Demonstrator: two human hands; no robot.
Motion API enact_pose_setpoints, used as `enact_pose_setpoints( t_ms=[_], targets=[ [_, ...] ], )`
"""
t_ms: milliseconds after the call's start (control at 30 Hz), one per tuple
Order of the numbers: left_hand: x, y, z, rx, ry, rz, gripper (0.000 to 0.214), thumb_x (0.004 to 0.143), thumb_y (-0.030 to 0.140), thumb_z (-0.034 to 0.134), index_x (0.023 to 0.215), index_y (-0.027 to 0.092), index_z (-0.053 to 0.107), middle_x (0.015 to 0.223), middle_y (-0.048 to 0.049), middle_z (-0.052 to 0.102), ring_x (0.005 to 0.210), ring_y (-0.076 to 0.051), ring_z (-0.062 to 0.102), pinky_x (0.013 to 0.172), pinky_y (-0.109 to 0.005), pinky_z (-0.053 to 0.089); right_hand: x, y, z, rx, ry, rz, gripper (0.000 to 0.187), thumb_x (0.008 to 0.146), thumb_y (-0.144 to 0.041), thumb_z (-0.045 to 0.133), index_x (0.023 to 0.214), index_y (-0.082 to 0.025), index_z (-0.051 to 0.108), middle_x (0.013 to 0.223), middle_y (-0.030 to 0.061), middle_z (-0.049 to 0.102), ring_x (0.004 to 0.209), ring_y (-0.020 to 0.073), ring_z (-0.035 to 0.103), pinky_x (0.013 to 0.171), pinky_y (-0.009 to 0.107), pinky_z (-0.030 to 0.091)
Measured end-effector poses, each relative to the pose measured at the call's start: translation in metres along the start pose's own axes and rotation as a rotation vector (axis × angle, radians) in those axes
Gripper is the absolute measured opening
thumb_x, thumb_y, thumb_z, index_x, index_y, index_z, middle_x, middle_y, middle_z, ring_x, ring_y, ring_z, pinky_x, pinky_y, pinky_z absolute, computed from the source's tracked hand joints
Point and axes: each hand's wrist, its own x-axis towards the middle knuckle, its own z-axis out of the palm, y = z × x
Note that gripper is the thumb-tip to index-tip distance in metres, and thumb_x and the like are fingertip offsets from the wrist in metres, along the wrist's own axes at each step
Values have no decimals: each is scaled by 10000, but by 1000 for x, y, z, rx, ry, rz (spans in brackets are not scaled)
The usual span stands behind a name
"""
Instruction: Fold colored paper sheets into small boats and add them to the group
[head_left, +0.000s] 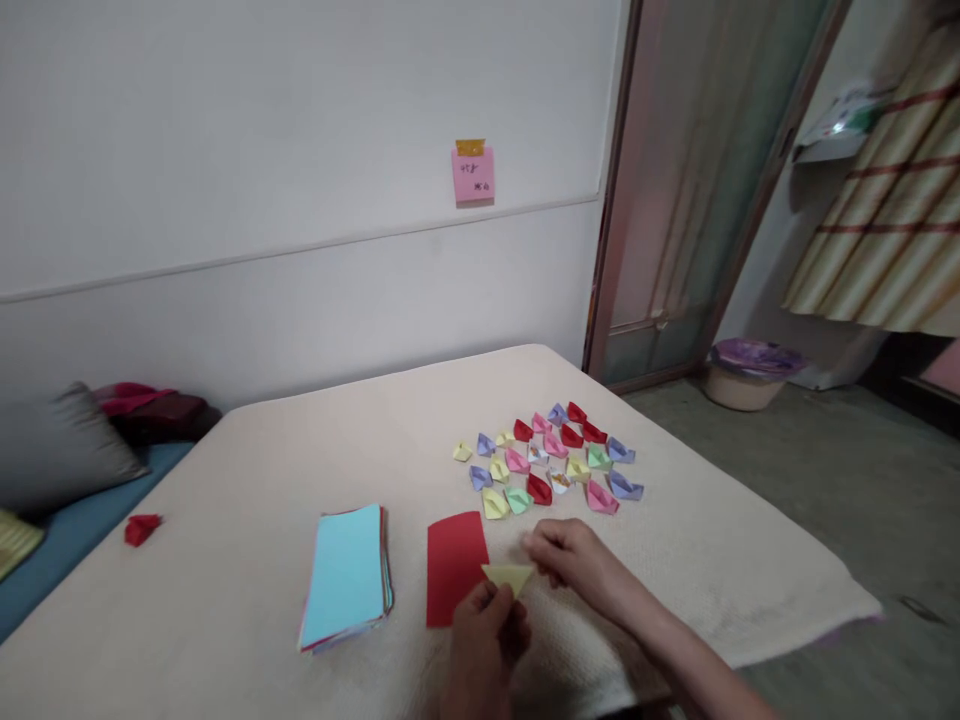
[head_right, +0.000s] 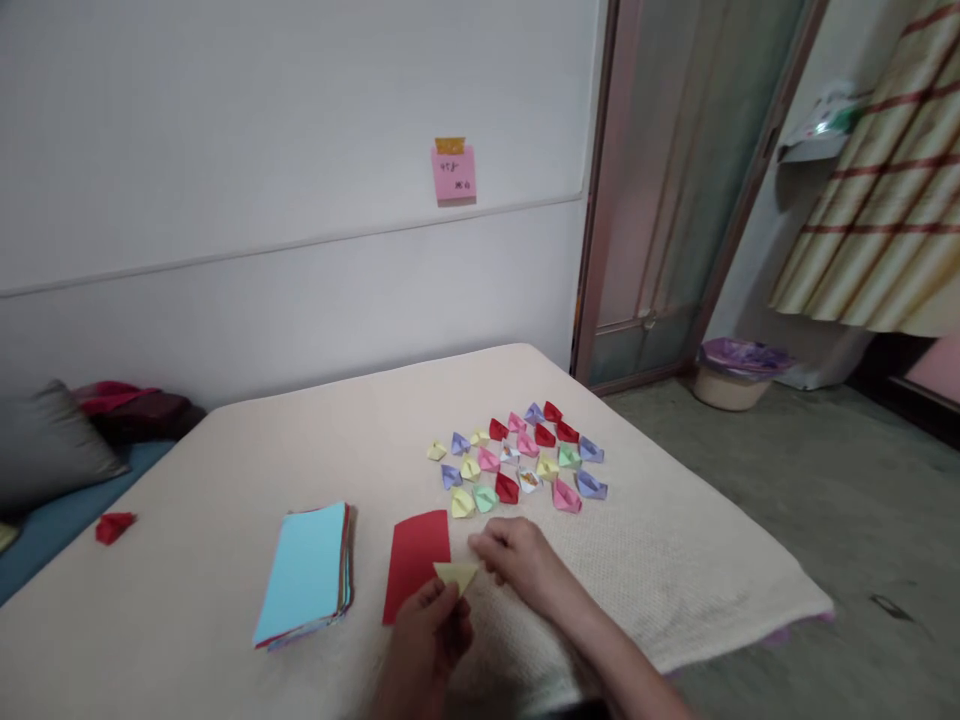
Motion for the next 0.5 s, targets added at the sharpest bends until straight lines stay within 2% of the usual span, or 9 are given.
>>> enact_pose_setpoints(
  t_ms=[67, 133, 233, 300, 333, 400, 500],
  targets=[
    [0, -11, 4, -26, 8, -81, 378, 476, 329, 830, 593, 154, 516, 510, 31, 524, 442, -61, 461, 458, -176, 365, 4, 6, -11, 15, 49, -28, 357, 852, -389, 498, 561, -183, 499, 489, -43, 467, 465, 110, 462, 449, 212, 355],
    [0, -14, 8, 36, 13, -35, 378, 487, 352, 824, 581, 151, 518, 514, 30, 518, 446, -62, 453, 469, -184, 374, 6, 7, -16, 9, 103, -49, 369, 858, -397, 490, 557, -183, 493, 493, -39, 466, 472, 115, 457, 459, 222, 353],
    [0, -4, 9, 235, 41, 209, 316, 596, 391, 755, 585, 146, 556, 517, 26, 510, 477, -89, 456, 496, -214, 392, 1, -2, -14, -32, 177, -116, 323, 858, -356, 497, 587, -182, 518, 528, -33, 477, 515, 126, 469, 504, 236, 364],
    [-2, 4, 7, 375, 54, 426, 234, 730, 366, 649, 648, 154, 593, 577, 13, 541, 540, -116, 492, 541, -231, 404, -5, -12, -8, -75, 217, -198, 249, 854, -298, 508, 634, -187, 539, 584, -28, 493, 569, 133, 480, 537, 239, 368],
    [-3, 8, 6, 436, 60, 484, 204, 765, 348, 614, 684, 161, 601, 607, 7, 558, 567, -128, 508, 555, -237, 406, -8, -16, -6, -109, 211, -247, 204, 845, -264, 522, 657, -190, 552, 620, -23, 505, 599, 136, 488, 556, 241, 372],
    [-5, 12, 4, 530, 80, 543, 160, 802, 316, 571, 737, 174, 603, 649, -3, 580, 610, -150, 532, 574, -249, 409, -12, -23, -1, -189, 185, -320, 129, 822, -194, 546, 695, -195, 571, 683, -14, 522, 630, 135, 495, 576, 243, 373],
    [-7, 12, 3, 622, 74, 562, 141, 827, 303, 537, 787, 182, 596, 690, -20, 597, 647, -172, 547, 596, -265, 417, -15, -26, 3, -306, 129, -344, 91, 794, -121, 565, 772, -205, 594, 770, 0, 556, 647, 131, 506, 592, 245, 379]
  ],
)
